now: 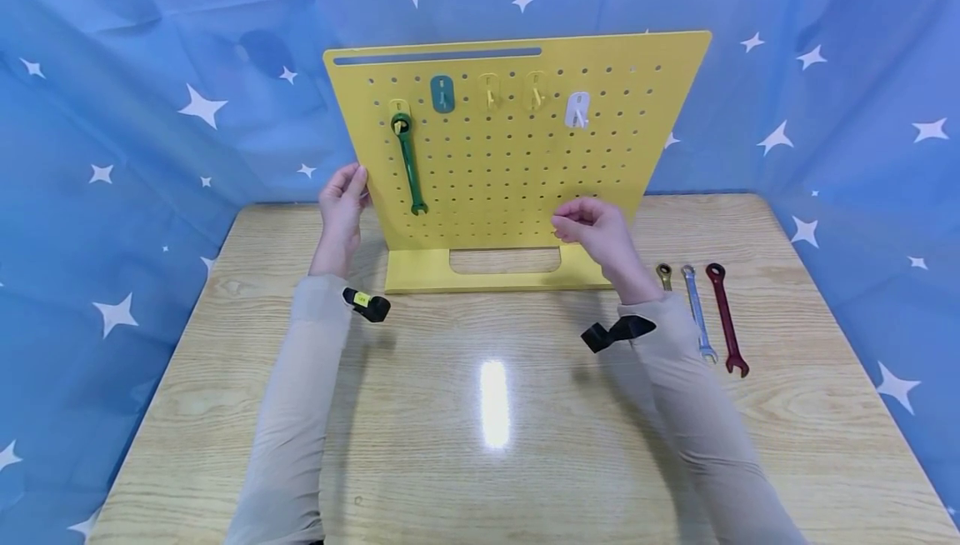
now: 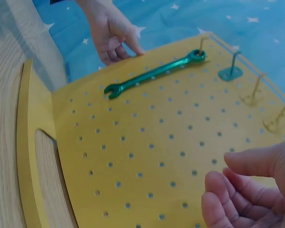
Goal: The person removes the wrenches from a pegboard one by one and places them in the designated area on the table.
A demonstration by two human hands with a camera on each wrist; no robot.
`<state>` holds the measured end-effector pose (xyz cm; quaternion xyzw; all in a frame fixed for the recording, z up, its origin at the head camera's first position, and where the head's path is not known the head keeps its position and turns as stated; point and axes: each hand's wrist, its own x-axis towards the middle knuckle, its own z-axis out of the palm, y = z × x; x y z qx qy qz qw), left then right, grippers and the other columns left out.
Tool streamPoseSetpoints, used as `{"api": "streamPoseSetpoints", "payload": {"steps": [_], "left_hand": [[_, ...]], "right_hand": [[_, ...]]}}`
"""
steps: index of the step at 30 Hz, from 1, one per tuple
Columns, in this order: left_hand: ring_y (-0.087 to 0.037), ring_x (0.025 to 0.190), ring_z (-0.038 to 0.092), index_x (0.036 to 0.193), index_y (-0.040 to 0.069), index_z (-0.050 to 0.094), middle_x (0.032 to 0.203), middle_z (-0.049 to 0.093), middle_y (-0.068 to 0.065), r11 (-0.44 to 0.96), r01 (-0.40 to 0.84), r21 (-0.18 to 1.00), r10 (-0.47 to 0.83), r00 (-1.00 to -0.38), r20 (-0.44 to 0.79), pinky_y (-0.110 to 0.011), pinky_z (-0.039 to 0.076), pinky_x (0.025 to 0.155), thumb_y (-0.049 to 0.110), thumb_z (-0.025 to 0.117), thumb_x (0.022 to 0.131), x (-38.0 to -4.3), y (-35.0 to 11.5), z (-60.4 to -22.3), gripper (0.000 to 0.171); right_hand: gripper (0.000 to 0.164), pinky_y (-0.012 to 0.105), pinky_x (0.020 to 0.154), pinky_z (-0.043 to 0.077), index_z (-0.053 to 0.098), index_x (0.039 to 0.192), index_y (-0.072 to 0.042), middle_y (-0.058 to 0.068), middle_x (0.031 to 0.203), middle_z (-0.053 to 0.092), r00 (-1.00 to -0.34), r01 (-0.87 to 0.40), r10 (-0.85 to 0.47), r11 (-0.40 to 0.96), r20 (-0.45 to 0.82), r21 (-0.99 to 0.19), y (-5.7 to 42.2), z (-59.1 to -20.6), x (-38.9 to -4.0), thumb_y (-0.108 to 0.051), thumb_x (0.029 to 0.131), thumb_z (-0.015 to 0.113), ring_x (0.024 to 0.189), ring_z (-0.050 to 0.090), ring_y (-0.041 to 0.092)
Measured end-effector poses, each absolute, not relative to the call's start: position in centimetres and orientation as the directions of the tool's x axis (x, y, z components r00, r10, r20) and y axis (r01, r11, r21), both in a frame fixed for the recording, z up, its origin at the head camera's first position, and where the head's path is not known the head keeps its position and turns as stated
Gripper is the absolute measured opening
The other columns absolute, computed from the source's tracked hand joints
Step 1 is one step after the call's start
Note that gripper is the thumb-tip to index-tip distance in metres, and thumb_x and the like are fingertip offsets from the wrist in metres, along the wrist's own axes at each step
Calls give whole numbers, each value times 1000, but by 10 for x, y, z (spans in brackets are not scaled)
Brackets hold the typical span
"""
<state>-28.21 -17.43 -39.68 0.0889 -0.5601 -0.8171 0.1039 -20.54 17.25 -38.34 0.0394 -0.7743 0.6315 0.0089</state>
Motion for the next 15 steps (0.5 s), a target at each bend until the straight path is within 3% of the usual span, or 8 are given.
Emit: {"api": "streamPoseSetpoints", "payload": {"steps": [15], "left_hand": [[-10, 74, 58, 87, 15, 68, 82, 65, 2, -335, 70, 940, -278, -960, -28, -24, 44, 69, 15, 62, 91, -284, -175, -398, 6]], "right_hand": [[19, 26, 70, 53, 61, 100, 9, -4, 77, 63, -986, -126, -125, 119, 111, -985, 125, -376, -216, -3, 87, 65, 70, 62, 9]]}}
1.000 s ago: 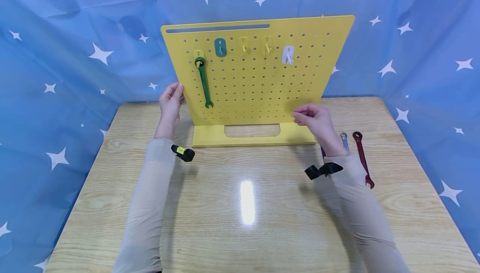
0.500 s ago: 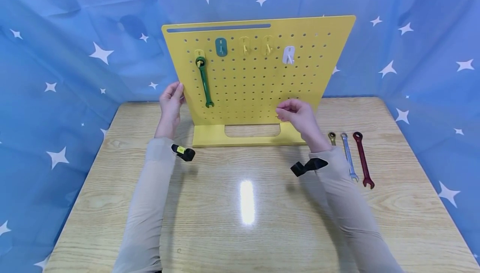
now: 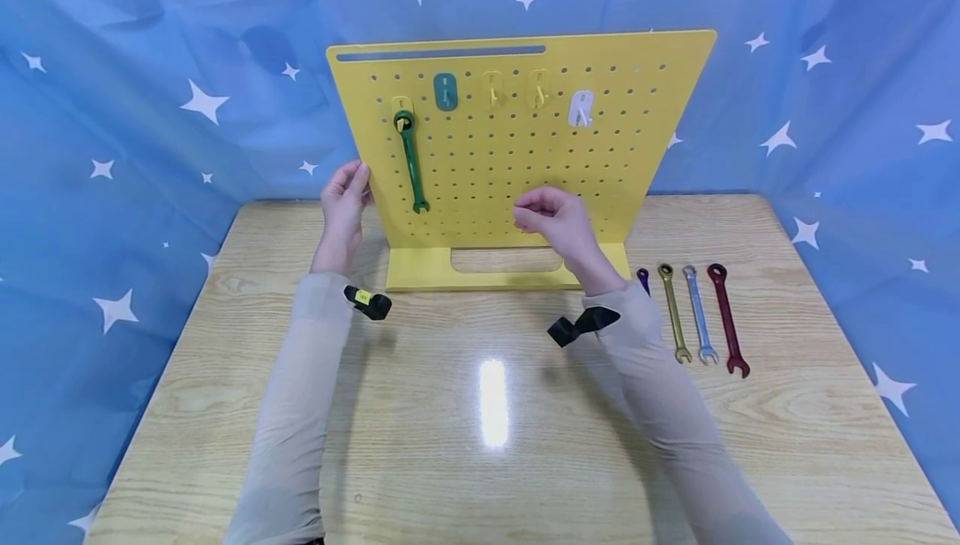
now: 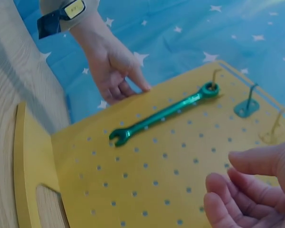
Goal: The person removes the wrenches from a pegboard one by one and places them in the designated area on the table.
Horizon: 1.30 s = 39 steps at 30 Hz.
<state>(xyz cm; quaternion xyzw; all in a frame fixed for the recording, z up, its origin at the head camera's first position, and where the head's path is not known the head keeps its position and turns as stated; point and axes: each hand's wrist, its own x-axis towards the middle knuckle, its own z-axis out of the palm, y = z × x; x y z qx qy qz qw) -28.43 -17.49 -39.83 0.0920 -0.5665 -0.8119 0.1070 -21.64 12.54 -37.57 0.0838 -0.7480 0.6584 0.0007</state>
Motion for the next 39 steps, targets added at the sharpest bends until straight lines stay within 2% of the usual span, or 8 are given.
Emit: {"api": "streamPoseSetpoints", "payload": {"steps": [6, 15, 26, 31, 39], "left_hand": [[-11, 74, 57, 85, 15, 67, 81, 64, 2, -338, 77, 938, -273, -962, -19, -23, 44, 68, 14, 62, 90, -284, -175, -397, 8], [-11, 73, 56, 84, 16, 67, 80, 64, 3, -316, 99, 944, -276, -961, 8, -26, 43, 69, 15, 63, 90, -284, -174, -399, 8], [-12, 75, 56, 86, 15, 67, 82, 63, 2, -318, 98, 943, -270, -963, 9, -24, 43, 68, 15, 62, 91, -284, -175, -399, 7], [-11, 74, 57, 86, 15, 67, 83, 64, 2, -320, 92, 943, -275, -961, 0, -24, 43, 68, 15, 62, 91, -284, -175, -399, 7], [-10, 72, 57, 88, 14, 68, 82, 64, 2, -324, 86, 942, -280, -960, -9, -25, 42, 67, 14, 62, 91, -284, -174, -398, 7]], "right_hand": [[24, 25, 74, 51, 62, 106, 7, 0, 86, 64, -985, -114, -147, 126, 95, -985, 103, -371, -222, -5, 86, 67, 76, 60, 10], [31, 27, 83, 50, 59, 116, 7, 21, 110, 63, -974, -132, -191, 57, 119, -990, 67, -370, -230, -2, 87, 65, 91, 61, 14], [38, 27, 91, 47, 54, 123, 8, 24, 121, 58, -959, -178, -216, -44, 183, -983, 31, -364, -245, 1, 87, 64, 108, 57, 29], [38, 24, 91, 45, 55, 123, 6, 19, 121, 59, -961, -211, -178, -33, 214, -977, 17, -360, -251, -1, 87, 65, 109, 58, 23], [37, 19, 88, 46, 57, 122, 1, 14, 120, 61, -978, -171, -125, 6, 169, -985, 3, -354, -256, -5, 87, 67, 107, 58, 20]]}}
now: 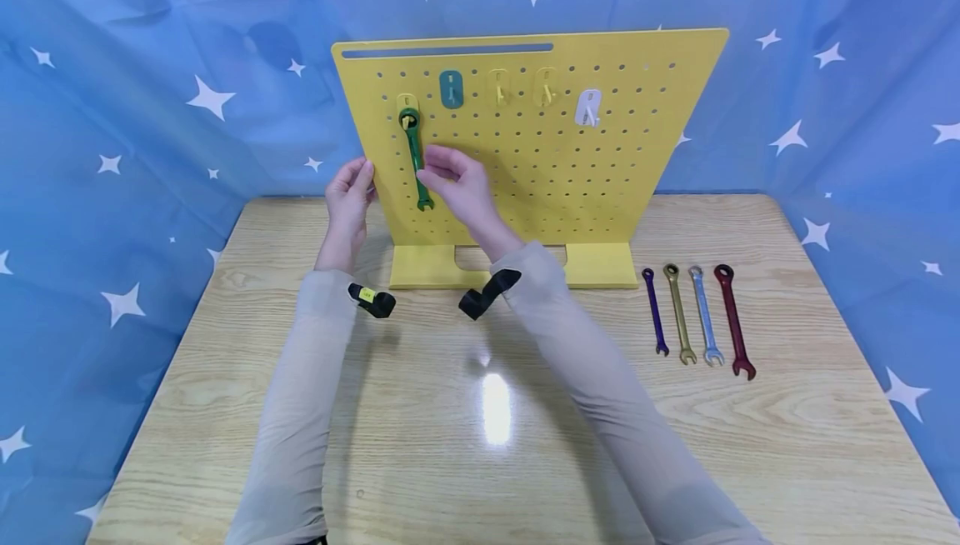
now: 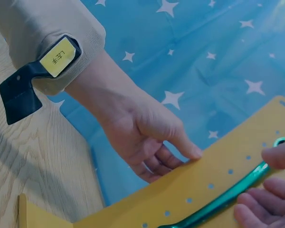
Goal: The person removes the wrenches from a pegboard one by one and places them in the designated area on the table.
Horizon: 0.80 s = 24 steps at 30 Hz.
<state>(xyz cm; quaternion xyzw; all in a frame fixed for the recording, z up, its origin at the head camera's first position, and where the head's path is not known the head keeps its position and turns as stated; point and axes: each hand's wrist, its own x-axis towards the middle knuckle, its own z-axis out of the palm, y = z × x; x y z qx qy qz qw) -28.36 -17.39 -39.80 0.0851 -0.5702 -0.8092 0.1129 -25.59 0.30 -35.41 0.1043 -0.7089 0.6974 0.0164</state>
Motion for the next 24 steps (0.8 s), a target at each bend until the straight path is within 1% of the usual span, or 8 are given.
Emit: {"api": "streamPoseSetpoints", "payload": {"steps": [9, 19, 24], "left_hand": [[-11, 73, 56, 85, 16, 67, 81, 63, 2, -316, 84, 945, -284, -959, -9, -25, 42, 68, 15, 62, 91, -284, -174, -398, 8], [-10, 73, 56, 84, 17, 67, 80, 63, 3, -322, 93, 942, -279, -960, -1, -24, 43, 69, 15, 62, 90, -282, -174, -398, 9], [-11, 75, 55, 85, 17, 67, 81, 63, 3, -314, 86, 945, -276, -961, -4, -25, 42, 70, 16, 62, 91, -282, -175, -397, 8]], "right_hand": [[35, 18, 87, 46, 58, 122, 0, 12, 118, 62, -988, -113, -110, 0, 113, -994, -6, -350, -260, -5, 88, 66, 105, 59, 18], [29, 19, 79, 46, 63, 115, 0, 11, 103, 64, -990, -114, -91, 71, 107, -991, -14, -349, -266, -6, 87, 67, 91, 58, 16], [25, 19, 77, 45, 64, 111, 0, 10, 102, 63, -993, -100, -78, 117, 91, -988, -16, -350, -267, -7, 88, 66, 89, 56, 15]]}}
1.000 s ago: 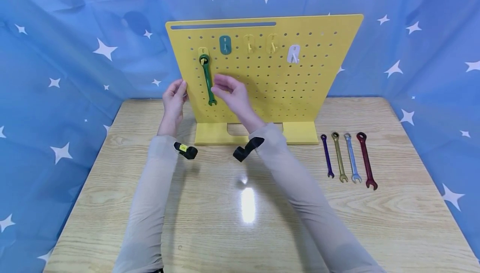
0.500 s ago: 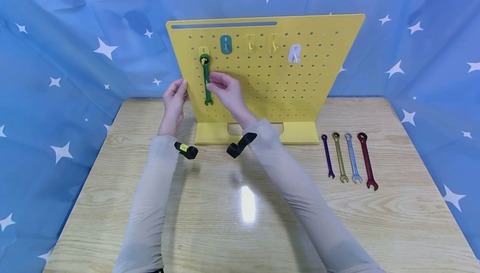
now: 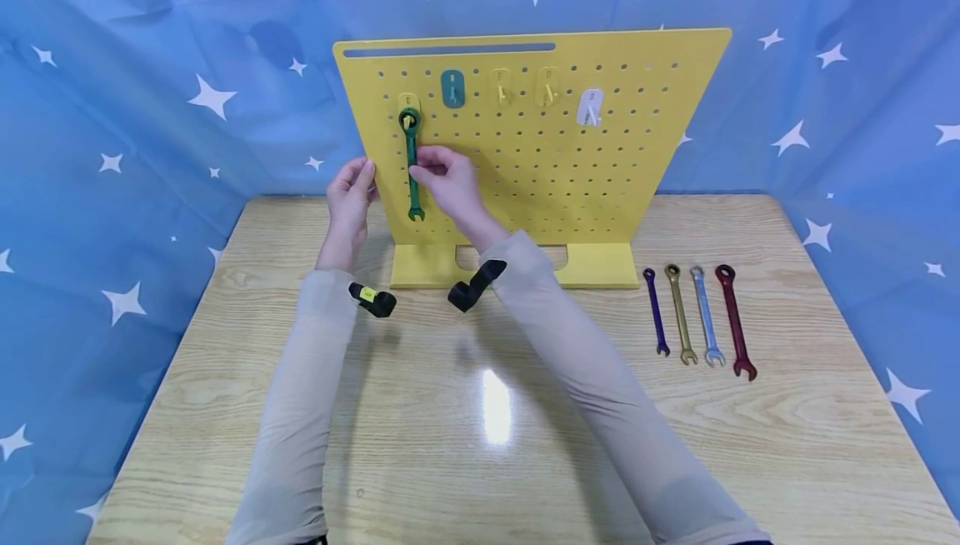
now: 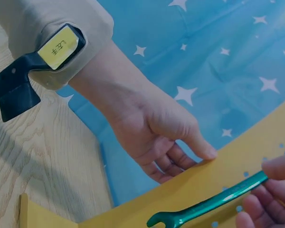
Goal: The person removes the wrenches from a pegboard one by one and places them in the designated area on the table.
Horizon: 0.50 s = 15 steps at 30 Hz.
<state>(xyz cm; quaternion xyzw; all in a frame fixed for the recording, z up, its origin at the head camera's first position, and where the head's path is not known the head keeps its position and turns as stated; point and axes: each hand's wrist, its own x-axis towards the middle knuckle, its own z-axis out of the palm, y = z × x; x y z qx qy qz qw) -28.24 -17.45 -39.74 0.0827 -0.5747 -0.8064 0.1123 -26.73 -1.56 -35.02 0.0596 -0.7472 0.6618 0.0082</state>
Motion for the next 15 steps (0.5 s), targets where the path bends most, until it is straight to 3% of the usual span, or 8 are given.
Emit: {"api": "streamPoseSetpoints", "payload": {"steps": [15], "left_hand": [[-10, 77, 55, 86, 17, 67, 83, 63, 4, -295, 70, 953, -282, -959, -17, -26, 43, 74, 17, 62, 91, -282, -174, -397, 7]], "right_hand": [[14, 18, 68, 43, 65, 100, 2, 6, 87, 61, -990, -118, -96, 170, 102, -978, -22, -359, -267, -8, 90, 64, 78, 52, 11]]}}
